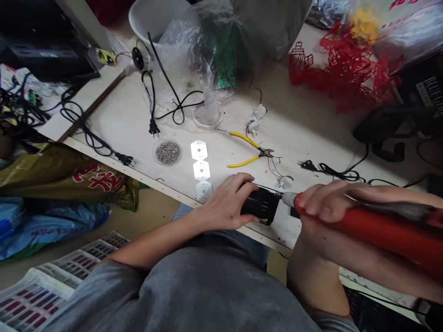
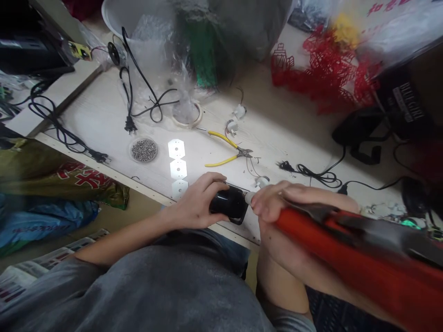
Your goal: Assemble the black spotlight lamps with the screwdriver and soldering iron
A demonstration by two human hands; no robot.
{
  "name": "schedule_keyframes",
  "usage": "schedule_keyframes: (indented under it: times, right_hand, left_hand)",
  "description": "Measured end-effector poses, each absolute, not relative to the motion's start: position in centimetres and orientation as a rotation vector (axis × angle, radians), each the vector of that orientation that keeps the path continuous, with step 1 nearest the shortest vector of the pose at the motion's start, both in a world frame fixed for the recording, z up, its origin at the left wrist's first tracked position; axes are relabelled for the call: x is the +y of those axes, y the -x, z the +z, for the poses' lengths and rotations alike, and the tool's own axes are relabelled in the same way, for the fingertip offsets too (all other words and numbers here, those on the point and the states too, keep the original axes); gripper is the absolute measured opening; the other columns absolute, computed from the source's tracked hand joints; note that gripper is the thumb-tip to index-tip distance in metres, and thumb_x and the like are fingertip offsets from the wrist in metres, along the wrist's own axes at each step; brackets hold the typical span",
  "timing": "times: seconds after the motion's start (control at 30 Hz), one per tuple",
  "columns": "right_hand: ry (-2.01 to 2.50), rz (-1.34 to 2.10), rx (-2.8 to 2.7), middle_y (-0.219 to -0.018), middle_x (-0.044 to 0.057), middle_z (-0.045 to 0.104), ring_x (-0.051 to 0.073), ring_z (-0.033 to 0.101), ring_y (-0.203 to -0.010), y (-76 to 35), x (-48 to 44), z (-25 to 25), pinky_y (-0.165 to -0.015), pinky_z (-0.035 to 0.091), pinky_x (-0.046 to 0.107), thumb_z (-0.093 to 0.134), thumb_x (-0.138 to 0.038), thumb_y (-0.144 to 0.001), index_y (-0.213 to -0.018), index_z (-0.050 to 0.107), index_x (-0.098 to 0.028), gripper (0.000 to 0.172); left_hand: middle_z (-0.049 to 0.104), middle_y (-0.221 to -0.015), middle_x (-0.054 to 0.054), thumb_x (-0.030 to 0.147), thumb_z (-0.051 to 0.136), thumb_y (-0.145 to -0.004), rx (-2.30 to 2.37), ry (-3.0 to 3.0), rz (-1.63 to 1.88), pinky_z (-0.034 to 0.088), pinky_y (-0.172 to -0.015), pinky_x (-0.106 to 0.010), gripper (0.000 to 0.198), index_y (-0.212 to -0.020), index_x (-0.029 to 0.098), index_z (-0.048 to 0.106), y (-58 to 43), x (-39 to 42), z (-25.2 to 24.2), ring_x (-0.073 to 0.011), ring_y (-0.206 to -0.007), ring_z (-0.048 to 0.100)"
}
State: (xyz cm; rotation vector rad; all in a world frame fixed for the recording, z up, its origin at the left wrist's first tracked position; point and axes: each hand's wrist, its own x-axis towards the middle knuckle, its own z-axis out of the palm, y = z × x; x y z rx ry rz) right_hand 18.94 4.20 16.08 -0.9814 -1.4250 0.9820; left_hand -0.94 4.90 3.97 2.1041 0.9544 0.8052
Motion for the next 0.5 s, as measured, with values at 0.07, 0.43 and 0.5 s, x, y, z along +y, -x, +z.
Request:
schedule_keyframes:
  times: [0.07,0.43,0.5]
  right_hand:
    - [0.932,0.939,-1.375,-0.062,0.004,0.062,0.024,0.06,-0.058,-17.8,5.0,15.2,-0.058,0.055,0.045,0.067,-0.036,-0.09,-0.104,0.078,-0.027,0.02]
    - [1.013,0.895,-1.283,-0.06,0.001,0.054,0.022,0.052,-0.051,-15.4,5.6,10.6,-0.05,0.045,0.04,0.062,-0.067,-0.083,-0.098,0.071,-0.035,0.036]
    - [1.038,0.925,-1.302,-0.062,0.001,0.052,0.021,0.051,-0.051,-15.5,5.9,10.2,-0.052,0.046,0.04,0.059,-0.073,-0.082,-0.099,0.068,-0.036,0.042]
  left_hand:
    - [0.057,-0.126,-0.017,0.054,0.077,-0.08,0.99,-2.088,0.849,0.052,-0.097,-0.048,0.059,-0.119,0.017,0.053,1.0,4.8,3.6,-0.0316,-0.116,0.058]
    - [0.061,-0.126,-0.014,0.064,0.081,-0.071,0.952,-1.927,0.856,0.049,-0.102,-0.053,0.069,-0.119,0.022,0.055,1.6,5.3,2.1,-0.0331,-0.122,0.057]
    - [0.063,-0.124,-0.013,0.063,0.084,-0.069,0.977,-1.844,0.865,0.05,-0.101,-0.052,0.073,-0.121,0.022,0.053,1.6,5.3,2.0,-0.032,-0.119,0.059]
